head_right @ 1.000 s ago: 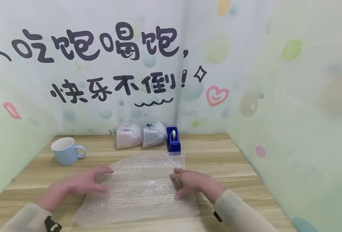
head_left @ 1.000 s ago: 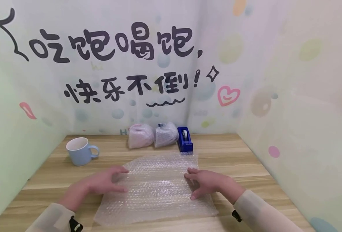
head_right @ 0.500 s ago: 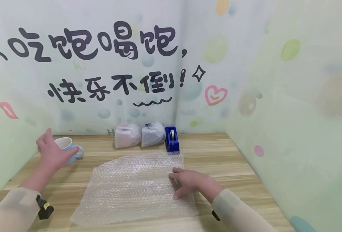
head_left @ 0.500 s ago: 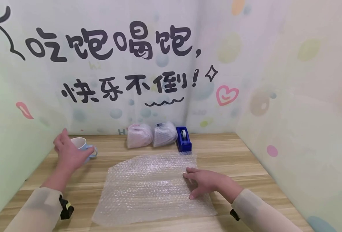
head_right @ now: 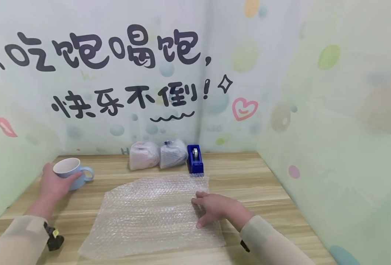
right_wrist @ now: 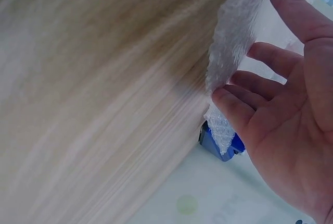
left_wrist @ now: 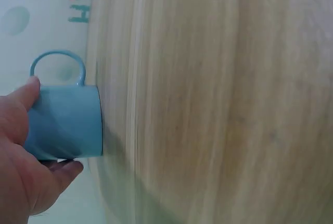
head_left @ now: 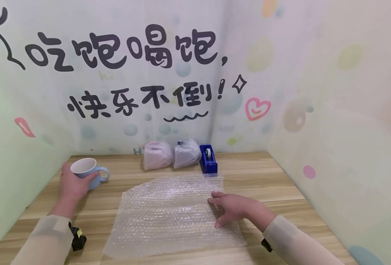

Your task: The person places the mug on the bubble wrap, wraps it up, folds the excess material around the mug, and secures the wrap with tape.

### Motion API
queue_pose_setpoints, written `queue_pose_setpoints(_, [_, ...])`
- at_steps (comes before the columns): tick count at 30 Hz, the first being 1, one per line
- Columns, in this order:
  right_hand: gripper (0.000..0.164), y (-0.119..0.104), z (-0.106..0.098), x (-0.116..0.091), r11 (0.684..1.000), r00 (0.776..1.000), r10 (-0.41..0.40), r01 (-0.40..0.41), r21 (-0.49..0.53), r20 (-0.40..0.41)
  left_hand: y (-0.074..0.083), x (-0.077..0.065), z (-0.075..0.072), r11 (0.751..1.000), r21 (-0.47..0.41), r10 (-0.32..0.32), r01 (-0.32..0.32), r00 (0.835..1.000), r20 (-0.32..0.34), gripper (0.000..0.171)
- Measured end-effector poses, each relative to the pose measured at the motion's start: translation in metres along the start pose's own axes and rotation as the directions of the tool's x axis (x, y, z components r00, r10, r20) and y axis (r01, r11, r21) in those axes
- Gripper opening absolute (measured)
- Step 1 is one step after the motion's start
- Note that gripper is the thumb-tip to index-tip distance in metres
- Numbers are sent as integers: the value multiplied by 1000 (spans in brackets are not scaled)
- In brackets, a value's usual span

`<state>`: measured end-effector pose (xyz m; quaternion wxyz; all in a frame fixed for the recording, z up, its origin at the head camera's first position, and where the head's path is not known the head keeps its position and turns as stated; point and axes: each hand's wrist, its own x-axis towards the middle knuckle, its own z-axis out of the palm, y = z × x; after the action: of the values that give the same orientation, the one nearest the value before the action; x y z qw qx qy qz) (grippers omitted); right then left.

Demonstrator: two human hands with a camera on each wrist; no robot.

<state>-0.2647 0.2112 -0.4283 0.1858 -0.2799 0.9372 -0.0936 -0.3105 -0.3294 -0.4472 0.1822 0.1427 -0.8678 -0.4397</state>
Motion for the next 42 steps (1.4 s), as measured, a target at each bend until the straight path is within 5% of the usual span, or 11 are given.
queue_pose_setpoints(13, [94,3,4,1,1000,1000,-13,13,-13,-11,0,3,-14,987,145,60,-72,995,85,85])
queue_pose_setpoints(18, [94,2,4,2,1000,1000,-12,12,-10,-7,35,-6,-15,980,135,122,-147,977,174,90])
queue_pose_setpoints(22, [93,1,3,1,1000,1000,-11,11,-2,-5,80,-20,-8,967,79,214,-243,939,270,95])
queue_pose_setpoints(28, [93,0,2,0,1000,1000,-7,7,11,-6,150,-59,19,951,-46,297,-307,857,420,96])
queue_pose_setpoints(33, [93,0,1,-1,1000,1000,1,-1,9,-9,178,-88,57,935,-129,349,-330,798,492,83])
queue_pose_setpoints(39, [92,-1,0,0,1000,1000,4,-4,4,-9,181,-108,100,910,-197,413,-364,766,492,68])
queue_pose_setpoints(42, [92,-2,1,0,1000,1000,4,-4,7,-9,177,-113,117,912,-206,410,-354,774,482,67])
